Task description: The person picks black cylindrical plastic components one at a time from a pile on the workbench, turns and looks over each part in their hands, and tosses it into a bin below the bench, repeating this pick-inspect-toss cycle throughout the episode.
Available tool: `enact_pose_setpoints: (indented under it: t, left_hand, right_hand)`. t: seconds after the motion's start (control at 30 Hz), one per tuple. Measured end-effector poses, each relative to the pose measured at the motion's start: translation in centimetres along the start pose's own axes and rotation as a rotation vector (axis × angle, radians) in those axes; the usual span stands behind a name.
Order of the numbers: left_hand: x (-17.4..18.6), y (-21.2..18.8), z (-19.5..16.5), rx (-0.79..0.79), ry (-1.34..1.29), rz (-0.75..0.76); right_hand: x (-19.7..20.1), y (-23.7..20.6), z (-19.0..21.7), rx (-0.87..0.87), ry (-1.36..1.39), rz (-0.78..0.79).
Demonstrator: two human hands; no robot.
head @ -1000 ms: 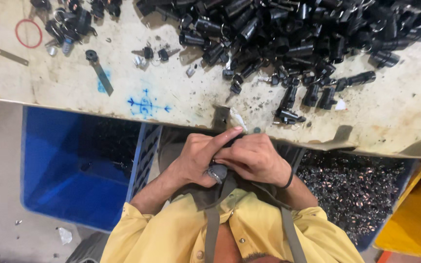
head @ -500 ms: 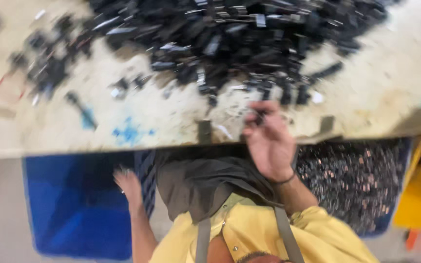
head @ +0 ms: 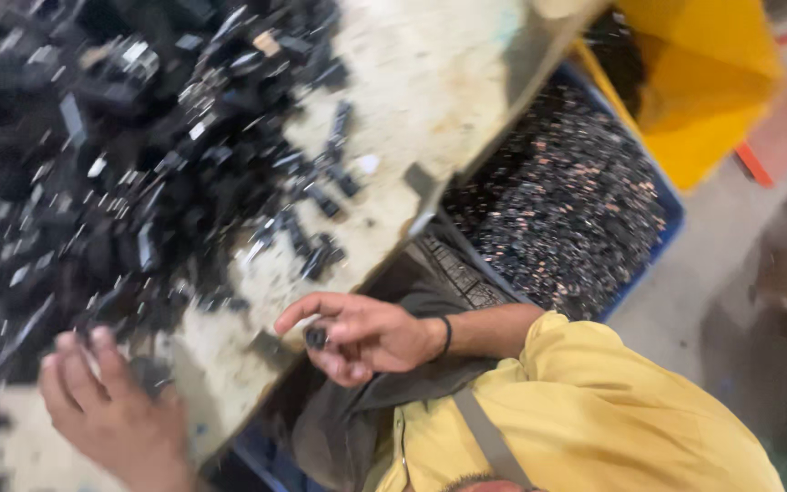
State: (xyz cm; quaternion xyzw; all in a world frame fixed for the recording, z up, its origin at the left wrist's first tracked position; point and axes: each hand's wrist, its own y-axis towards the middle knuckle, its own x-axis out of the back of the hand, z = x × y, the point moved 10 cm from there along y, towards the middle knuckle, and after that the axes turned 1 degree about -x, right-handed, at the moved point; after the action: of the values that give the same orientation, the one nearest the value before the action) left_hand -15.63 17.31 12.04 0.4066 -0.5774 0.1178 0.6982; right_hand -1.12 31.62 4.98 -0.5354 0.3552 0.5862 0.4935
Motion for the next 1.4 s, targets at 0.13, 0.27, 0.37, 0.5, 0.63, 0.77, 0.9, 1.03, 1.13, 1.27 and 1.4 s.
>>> enact_pose_setpoints:
  t: [0.13, 0.27, 0.37, 0.5, 0.63, 0.77, 0.9, 1.03, 1.13, 1.27, 1.4]
  left_hand:
    - [-5.1, 4.4, -1.2, -0.255, 0.067, 0.311]
    - [-6.8, 3.7, -0.2, -0.157, -0.045, 0.266]
    - [-6.1, 1.5, -0.1, 0.006, -0.254, 0.108]
    - [-5.1, -2.3, -1.3, 0.307, -0.692, -0.147]
    - [-6.9, -6.6, -3.9, 0.597, -1.062, -0.225]
    - [-7.9, -9.6, -6.5, 0.729, -1.205, -0.102]
    - [-6.2, -10.7, -8.0, 0.720, -1.203, 0.000]
    - [-4.7, -10.5, -9.2, 0.669, -1.155, 0.079]
    - [-4.2, -9.9, -9.6, 0.575, -1.210, 0.047]
    - [-4.6, -10.4, -10.2, 0.343, -1.182, 0.086]
    - [-6.7, -12.8, -9.0, 0.272, -1.246, 0.201]
  right_hand:
    - [1.1, -2.6, 3.6, 0.287, -0.308, -0.089]
    - [3.8, -3.5, 3.8, 0.291, -0.113, -0.164]
    - [4.4, -2.7, 3.0, 0.234, -0.025, -0.132]
    - [3.4, -1.1, 1.3, 0.124, -0.125, -0.073]
    - [0.4, -1.0, 2.4, 0.267, -0.606, -0.003]
    - [-3.7, -2.1, 3.5, 0.540, -1.246, 0.070]
    - [-6.3, -2.3, 3.2, 0.744, -1.646, 0.160]
    - [-6.7, -1.6, 1.4, 0.697, -1.904, 0.387]
    - [-5.7, -0.9, 1.5, 0.533, -1.819, 0.361]
    - [-4.5, -0.4, 1.2, 0.382, -1.748, 0.353]
    - [-3.9, 0.1, 0.4, 0.318, -1.789, 0.364]
